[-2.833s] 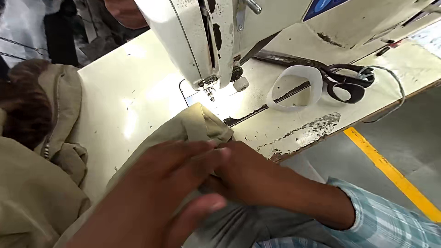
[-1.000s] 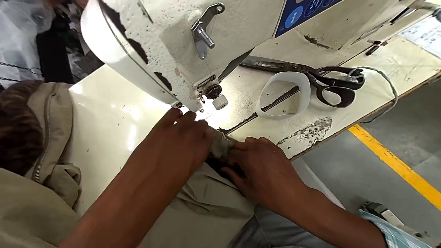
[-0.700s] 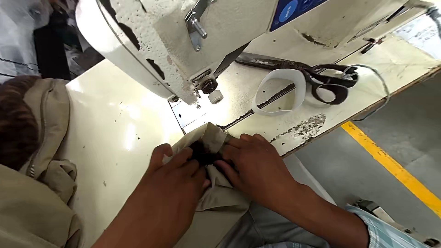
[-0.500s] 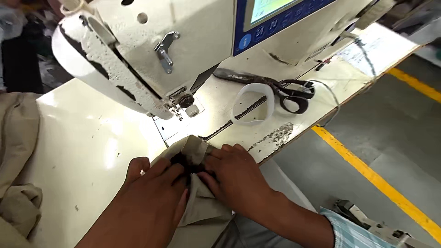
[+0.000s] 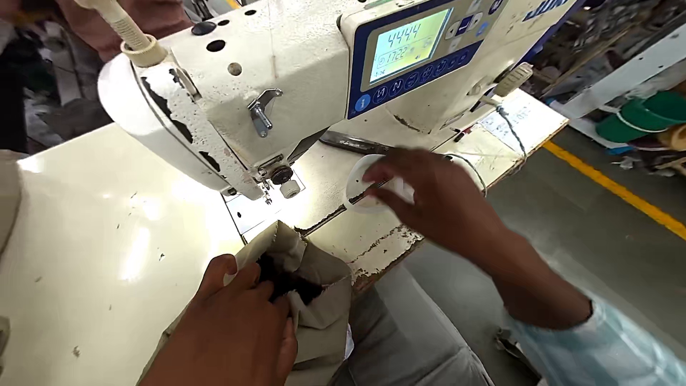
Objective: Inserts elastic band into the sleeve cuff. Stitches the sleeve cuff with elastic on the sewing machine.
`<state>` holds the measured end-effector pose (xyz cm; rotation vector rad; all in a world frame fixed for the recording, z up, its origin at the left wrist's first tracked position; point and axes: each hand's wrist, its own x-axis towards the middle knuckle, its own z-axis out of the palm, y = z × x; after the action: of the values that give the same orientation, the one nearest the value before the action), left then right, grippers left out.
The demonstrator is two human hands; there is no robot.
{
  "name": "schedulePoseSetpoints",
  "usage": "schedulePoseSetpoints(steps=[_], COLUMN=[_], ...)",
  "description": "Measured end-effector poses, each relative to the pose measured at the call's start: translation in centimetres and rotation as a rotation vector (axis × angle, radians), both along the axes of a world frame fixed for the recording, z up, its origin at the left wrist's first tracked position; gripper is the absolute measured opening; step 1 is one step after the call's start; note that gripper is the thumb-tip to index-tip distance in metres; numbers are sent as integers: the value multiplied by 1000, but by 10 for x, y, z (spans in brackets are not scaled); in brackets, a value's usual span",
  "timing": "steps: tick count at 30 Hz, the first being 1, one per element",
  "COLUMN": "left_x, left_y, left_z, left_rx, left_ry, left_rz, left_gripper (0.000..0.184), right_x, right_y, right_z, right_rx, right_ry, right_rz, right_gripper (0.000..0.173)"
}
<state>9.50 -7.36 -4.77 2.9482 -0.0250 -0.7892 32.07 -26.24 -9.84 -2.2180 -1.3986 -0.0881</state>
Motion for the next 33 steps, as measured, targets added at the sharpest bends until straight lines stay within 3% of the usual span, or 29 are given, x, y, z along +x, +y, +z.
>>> schedulePoseSetpoints(steps=[4,7,9,11,14,16,17,20,23,28,31,33], left_x=[-6,-17,-22,-27,-30,-29,-29,-30,-36,-32,-54,-81], left_y=[1,-2,-3,-2,1,2,1,-1,10,42,60,74], left_z=[-9,-17,-23,-27,-30,-29,-29,-29,-30,-33,-36,-33], left_rx=[22,91,98,86,44,14,3,-1,-35,-142,-251,-364], left_ry=[-80,-277,-410,-423,-361,-337,-347,-403,-430,-678,-545,-321], left_rz=[-11,-49,-55,-42,-39,-39,-35,-40,-13,266,601,773], left_gripper=[49,48,49,51,51,48,46,37,42,30,64,73], right_x=[47,59,60,51,6,-35,-50,-75,-86,-91,-92,-91], right_y=[27,34,25,12,0,8,17,44,39,31,37,39], right_z=[-10,-20,-8,5,10,-2,-13,-41,-52,-47,-42,-41], right_rx=[-122,-248,-230,-95,118,201,191,48,-79,-107,-157,-182], right_ry=[-143,-148,-37,344,1167,1323,1326,956,779,651,664,714], right_rz=[221,345,397,557,810,770,726,670,682,738,742,747], right_gripper=[35,11,13,22,21,19,17,16,25,30,27,28])
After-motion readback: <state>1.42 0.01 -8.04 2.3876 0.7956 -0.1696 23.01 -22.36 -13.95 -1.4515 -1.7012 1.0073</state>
